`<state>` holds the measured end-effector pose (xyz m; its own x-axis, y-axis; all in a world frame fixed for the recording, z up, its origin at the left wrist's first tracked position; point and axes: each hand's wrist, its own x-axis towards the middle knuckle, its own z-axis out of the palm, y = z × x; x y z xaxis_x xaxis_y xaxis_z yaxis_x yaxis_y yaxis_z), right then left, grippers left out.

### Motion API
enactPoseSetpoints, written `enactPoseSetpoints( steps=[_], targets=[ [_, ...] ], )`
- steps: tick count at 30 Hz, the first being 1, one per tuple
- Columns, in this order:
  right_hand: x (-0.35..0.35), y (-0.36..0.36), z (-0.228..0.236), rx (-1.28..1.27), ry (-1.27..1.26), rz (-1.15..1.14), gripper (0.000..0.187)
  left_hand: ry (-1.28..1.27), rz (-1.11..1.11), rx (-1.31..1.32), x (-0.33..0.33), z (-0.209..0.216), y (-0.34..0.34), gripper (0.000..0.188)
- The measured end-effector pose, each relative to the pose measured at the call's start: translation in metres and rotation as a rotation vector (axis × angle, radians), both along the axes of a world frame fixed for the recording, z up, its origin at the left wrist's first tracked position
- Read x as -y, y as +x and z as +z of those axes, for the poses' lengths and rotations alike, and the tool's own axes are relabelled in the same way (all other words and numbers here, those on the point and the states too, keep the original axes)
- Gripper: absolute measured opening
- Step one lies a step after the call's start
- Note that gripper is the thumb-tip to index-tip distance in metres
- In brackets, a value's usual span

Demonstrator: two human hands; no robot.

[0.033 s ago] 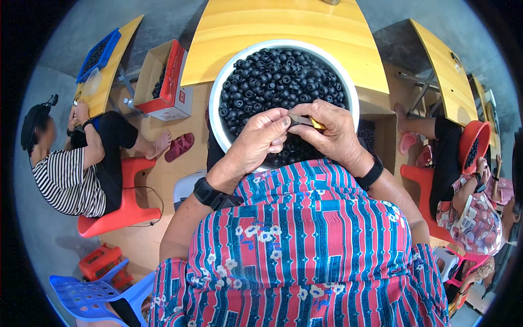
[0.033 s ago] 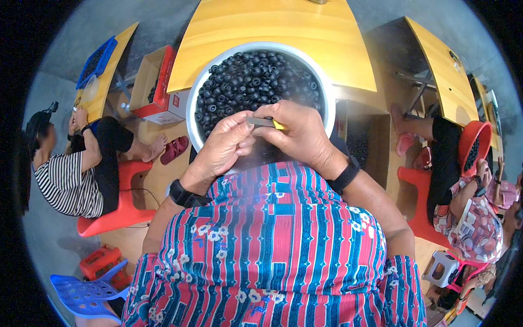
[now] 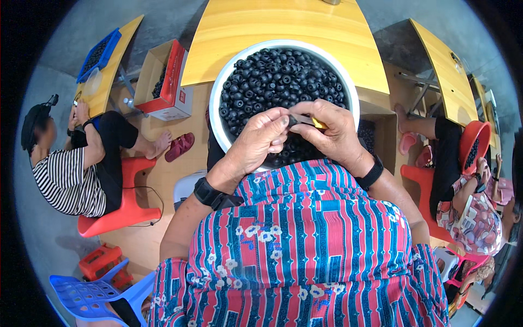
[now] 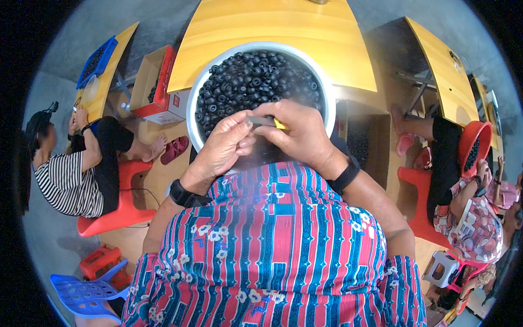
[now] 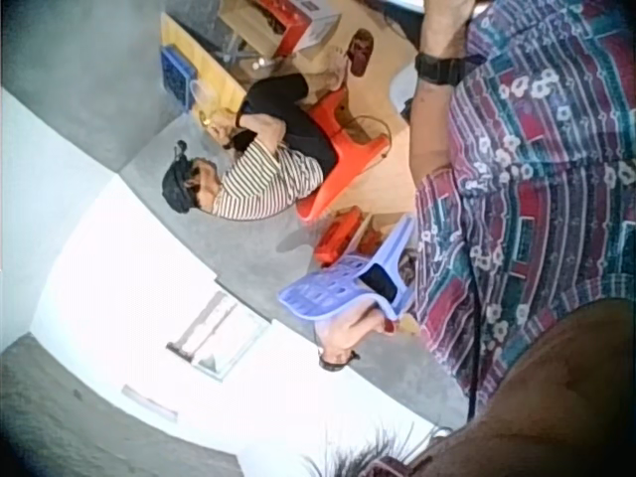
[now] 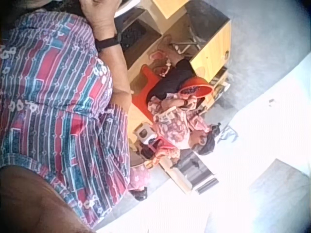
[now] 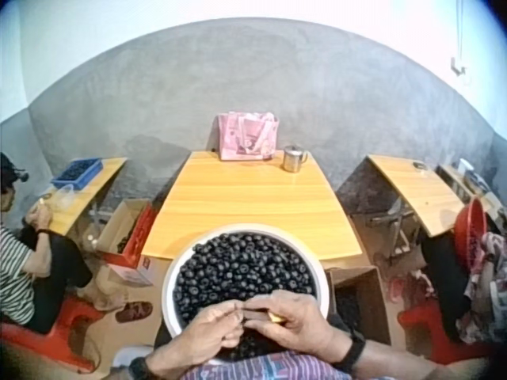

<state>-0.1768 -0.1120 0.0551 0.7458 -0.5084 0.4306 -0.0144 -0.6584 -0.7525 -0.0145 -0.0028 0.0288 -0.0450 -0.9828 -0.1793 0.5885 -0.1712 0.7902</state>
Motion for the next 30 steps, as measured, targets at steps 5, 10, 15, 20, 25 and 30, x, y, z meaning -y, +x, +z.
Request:
enactPoseSetpoints(
  steps=[5,10,15,20,25,30],
  targets=[
    [0.0029,-0.0059,0.0063,-0.059,0.088,-0.006,0.024,-0.041,0.013,-0.094,-0.002,0.0004,0.002,0.021],
    [0.0013,-0.0035,0.0036,-0.167,-0.117,0.033,0.023,-0.076,0.039,-0.085,-0.0025,0.0005,0.0028,0.023],
    [-0.0006,-0.0029,0.0042,-0.172,-0.178,0.011,0.022,-0.107,0.012,-0.066,-0.0029,0.0005,0.0037,0.025],
    [-0.0005,-0.0021,0.0035,-0.163,-0.201,0.002,0.022,-0.119,-0.013,-0.039,-0.0032,0.0006,0.0027,0.027],
    [-0.0005,-0.0025,0.0057,-0.158,-0.194,0.004,0.022,-0.136,-0.032,-0.031,-0.0036,0.002,0.0031,0.028],
    [-0.0002,-0.0027,0.005,-0.158,-0.198,0.007,0.021,-0.137,-0.032,-0.028,-0.0035,0.0012,0.0032,0.028]
  ],
)
